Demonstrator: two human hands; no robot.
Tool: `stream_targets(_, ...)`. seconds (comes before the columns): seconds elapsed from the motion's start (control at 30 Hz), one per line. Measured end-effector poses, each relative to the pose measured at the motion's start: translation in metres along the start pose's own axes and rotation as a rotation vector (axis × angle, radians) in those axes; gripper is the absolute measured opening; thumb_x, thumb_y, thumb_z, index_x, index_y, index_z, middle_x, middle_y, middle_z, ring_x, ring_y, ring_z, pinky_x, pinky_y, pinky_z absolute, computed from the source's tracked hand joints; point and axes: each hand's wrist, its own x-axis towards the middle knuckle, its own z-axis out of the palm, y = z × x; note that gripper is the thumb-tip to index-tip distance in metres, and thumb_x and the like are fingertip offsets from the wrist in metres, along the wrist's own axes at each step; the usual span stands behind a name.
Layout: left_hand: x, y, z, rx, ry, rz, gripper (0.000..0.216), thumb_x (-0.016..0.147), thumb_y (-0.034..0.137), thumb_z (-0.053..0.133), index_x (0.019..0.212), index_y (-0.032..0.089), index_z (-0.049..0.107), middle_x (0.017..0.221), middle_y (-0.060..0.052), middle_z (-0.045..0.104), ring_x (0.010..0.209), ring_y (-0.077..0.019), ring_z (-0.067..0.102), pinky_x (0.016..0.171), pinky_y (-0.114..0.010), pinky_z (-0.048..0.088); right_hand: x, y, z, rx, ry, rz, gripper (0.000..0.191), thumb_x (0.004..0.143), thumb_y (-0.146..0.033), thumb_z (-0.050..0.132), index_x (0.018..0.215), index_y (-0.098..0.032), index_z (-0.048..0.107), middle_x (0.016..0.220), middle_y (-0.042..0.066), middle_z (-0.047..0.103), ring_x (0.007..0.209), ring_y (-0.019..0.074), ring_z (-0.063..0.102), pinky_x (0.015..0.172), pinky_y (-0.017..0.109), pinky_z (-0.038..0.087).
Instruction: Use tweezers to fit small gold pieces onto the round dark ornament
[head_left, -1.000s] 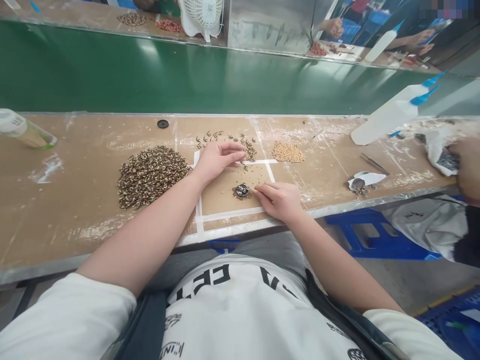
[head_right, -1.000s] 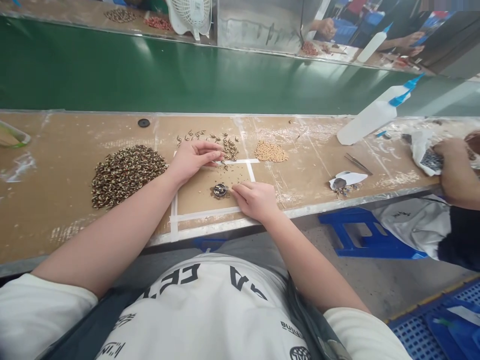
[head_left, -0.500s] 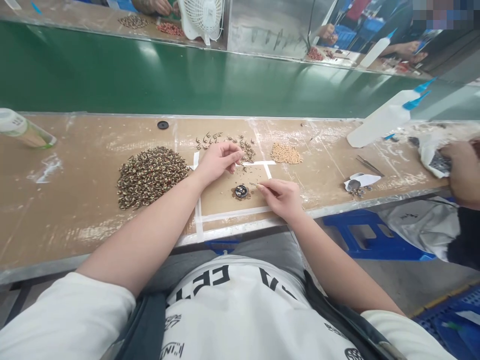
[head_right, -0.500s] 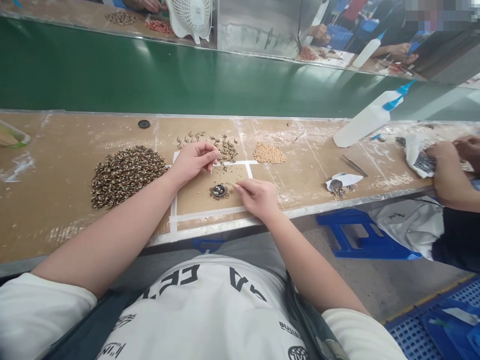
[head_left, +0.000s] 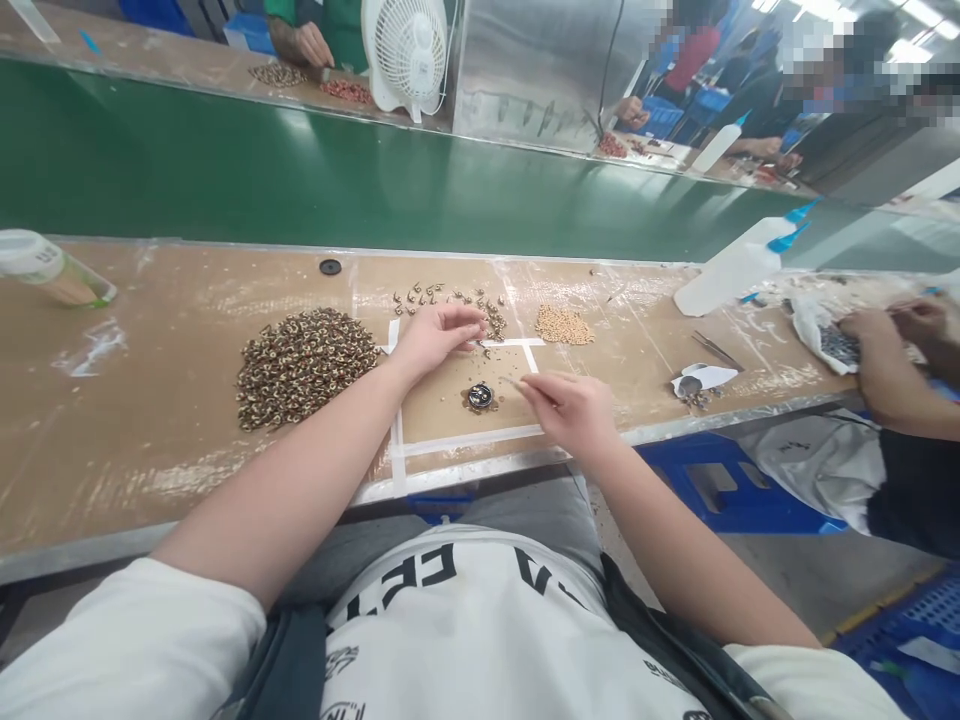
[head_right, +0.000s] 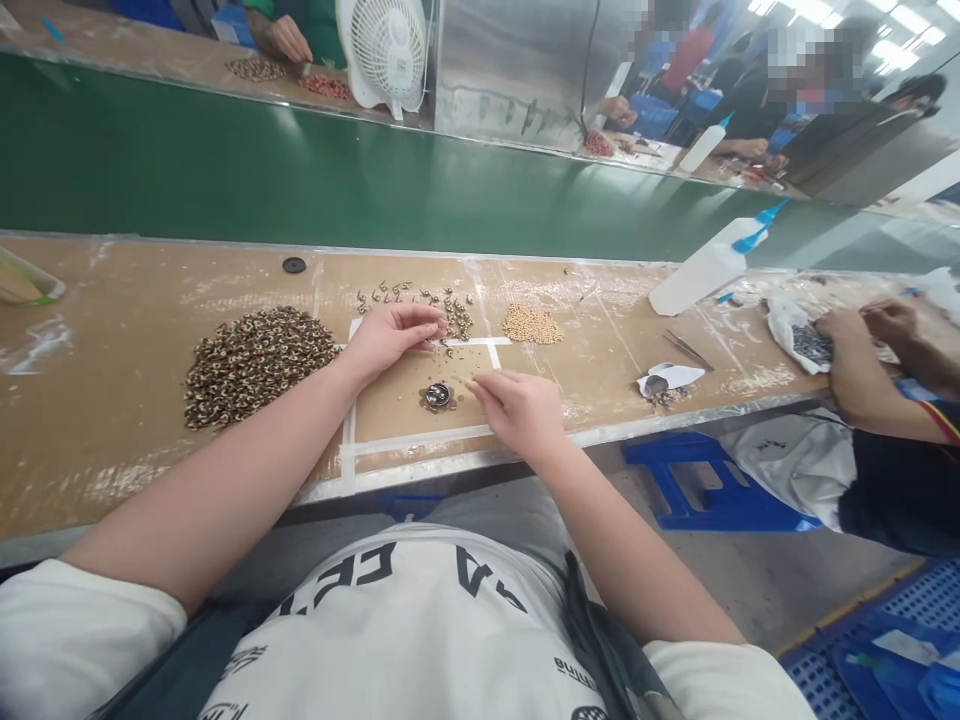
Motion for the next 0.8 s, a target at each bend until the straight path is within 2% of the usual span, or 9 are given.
stream_targets(0.17,-0.003,0.003,0.001,0.000,-0.021,-0.020,0.032,0.081,0.028,0.091,0.110,0.020,0.082,0.117,-0.012,0.083,0.114,-0.0274,0.077,0.087,-0.038,0.067,0.003,-0.006,-0.015,0.152,0.419,0.090,0.033,0.107,-0.045,0.062,0.091,-0.024,0.082,0.079,0.007,0.078,0.068,0.0211,0.071,0.064,0.033,0.052)
stream_targets(0.2,-0.003,0.003,0.001,0.009,-0.020,-0.019,0.034,0.081,0.029,0.092,0.112,0.020,0.082,0.119,-0.013,0.083,0.116,-0.0283,0.077,0.086,-0.038,0.067,0.002,-0.007,-0.014,0.163,0.434,0.099,0.036,0.107,-0.047,0.061,0.090,-0.024,0.082,0.079,0.008,0.078,0.068,0.0217,0.071,0.064,0.034,0.052)
stream_targets(0.23,-0.003,0.003,0.001,0.024,-0.018,-0.016,0.036,0.081,0.031,0.092,0.114,0.021,0.082,0.121,-0.013,0.083,0.117,-0.0290,0.077,0.085,-0.038,0.067,0.002,-0.008,-0.010,0.169,0.376,0.103,0.039,0.107,-0.050,0.059,0.089,-0.024,0.083,0.078,0.008,0.078,0.066,0.0217,0.070,0.062,0.034,0.052)
stream_targets(0.3,-0.004,0.003,0.000,0.067,-0.019,-0.007,0.039,0.082,0.034,0.091,0.118,0.023,0.081,0.125,-0.013,0.082,0.116,-0.0297,0.077,0.083,-0.038,0.067,0.001,-0.006,-0.001,0.200,0.100,0.096,0.043,0.106,-0.054,0.060,0.086,-0.024,0.084,0.072,0.007,0.076,0.059,0.0199,0.067,0.056,0.032,0.049)
stream_targets(0.33,-0.004,0.004,-0.001,0.092,-0.026,-0.005,0.040,0.083,0.036,0.091,0.119,0.023,0.081,0.126,-0.013,0.081,0.116,-0.0300,0.078,0.084,-0.039,0.067,0.002,-0.003,0.003,0.222,0.012,0.117,0.043,0.105,-0.054,0.062,0.086,-0.023,0.085,0.071,0.006,0.076,0.058,0.0193,0.066,0.055,0.031,0.048)
stream_targets(0.37,-0.005,0.004,-0.001,0.115,-0.036,-0.004,0.039,0.084,0.037,0.090,0.120,0.024,0.082,0.126,-0.013,0.082,0.116,-0.0302,0.078,0.084,-0.039,0.067,0.004,0.000,0.006,0.253,-0.007,0.150,0.042,0.104,-0.054,0.064,0.087,-0.023,0.085,0.071,0.006,0.076,0.058,0.0190,0.065,0.055,0.031,0.047)
stream_targets(0.53,-0.005,0.002,-0.002,0.174,-0.051,0.005,0.037,0.085,0.039,0.089,0.118,0.025,0.083,0.122,-0.012,0.083,0.113,-0.0302,0.078,0.084,-0.040,0.068,0.029,0.020,0.012,0.514,0.228,0.345,0.037,0.094,-0.057,0.076,0.088,-0.022,0.085,0.074,0.004,0.075,0.066,0.0206,0.066,0.059,0.032,0.049)
stream_targets(0.67,-0.001,-0.003,-0.004,0.163,-0.055,0.012,0.037,0.085,0.040,0.086,0.119,0.024,0.082,0.125,-0.011,0.082,0.109,-0.0291,0.079,0.081,-0.039,0.069,0.052,0.031,0.036,0.845,0.230,0.480,0.042,0.089,-0.063,0.078,0.083,-0.021,0.080,0.061,-0.002,0.056,0.058,0.0142,0.050,0.055,0.029,0.039)
stream_targets(0.8,0.000,-0.003,-0.005,0.102,-0.056,0.001,0.041,0.087,0.040,0.084,0.124,0.024,0.079,0.134,-0.012,0.079,0.118,-0.0302,0.077,0.088,-0.041,0.069,0.065,0.035,0.068,1.072,0.211,0.507,0.048,0.085,-0.068,0.080,0.082,-0.020,0.075,0.055,-0.007,0.037,0.051,0.0102,0.031,0.051,0.027,0.024)
